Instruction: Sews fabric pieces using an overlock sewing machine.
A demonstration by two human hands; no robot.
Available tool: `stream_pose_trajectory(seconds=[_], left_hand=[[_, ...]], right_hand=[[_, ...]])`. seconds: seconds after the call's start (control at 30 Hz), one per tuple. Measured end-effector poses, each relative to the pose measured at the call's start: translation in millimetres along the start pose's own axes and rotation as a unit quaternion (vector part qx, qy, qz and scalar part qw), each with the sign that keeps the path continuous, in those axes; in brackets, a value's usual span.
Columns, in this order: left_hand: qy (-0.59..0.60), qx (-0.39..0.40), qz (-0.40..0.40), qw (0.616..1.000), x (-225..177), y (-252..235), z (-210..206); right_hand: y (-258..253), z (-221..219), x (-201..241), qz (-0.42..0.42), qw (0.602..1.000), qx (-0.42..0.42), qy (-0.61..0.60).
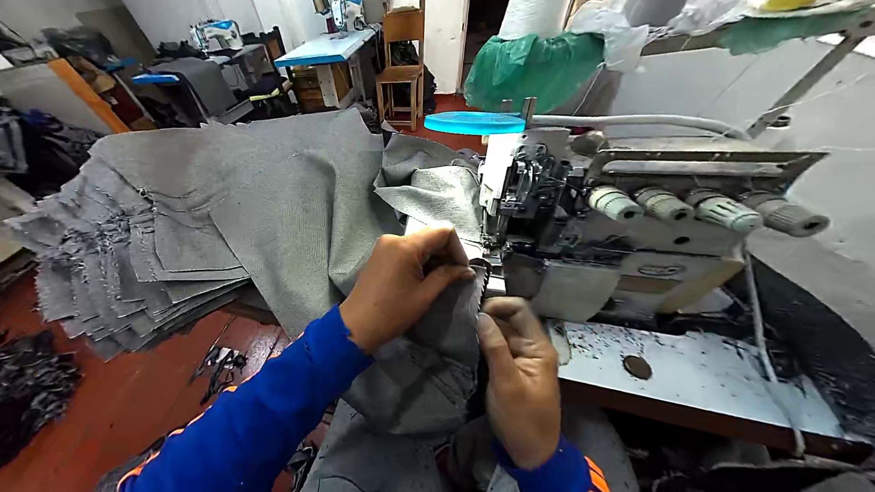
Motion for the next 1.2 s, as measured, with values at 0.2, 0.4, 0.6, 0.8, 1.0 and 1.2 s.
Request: stream_pose_trajectory(seconds=[0.2,0.4,0.6,0.8,1.0,1.2], left_hand=[[-0.235,-0.068,-0.060,0.968,37,1,-38],[-0.376,-0.036,-0.094,0.921,1,31,-65],[-0.271,0.019,-0.046,0.961,6,13,-56],[-0.275,0.057,-0.119,0.952,-31,34,-30],[-0.331,0.110,-0.205,0.915,-19,66,-31],[-0.380,0.136,-0.263,0.876,3,52,-25]], right_hand=[[30,0,-38,-0.182,0.972,0.129,0.073],[46,28,-30,-0.129,0.978,0.132,0.094],[13,35,-19,-0.096,0.986,0.126,0.060],[-6,37,-14,-0.099,0.987,0.126,0.021],[-5,25,-19,-0.066,0.995,0.071,0.004],[-4,19,-21,0.015,0.978,0.023,0.207]])
Point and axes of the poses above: each hand's wrist, its own y-axis away from the middle knuckle, its own z-axis out of the back of the hand, x = y × z, the point moved 2 cm from there along -y, towards the middle knuckle, and after that the axes turned 2 degrees about -z, right-handed, at the moved point
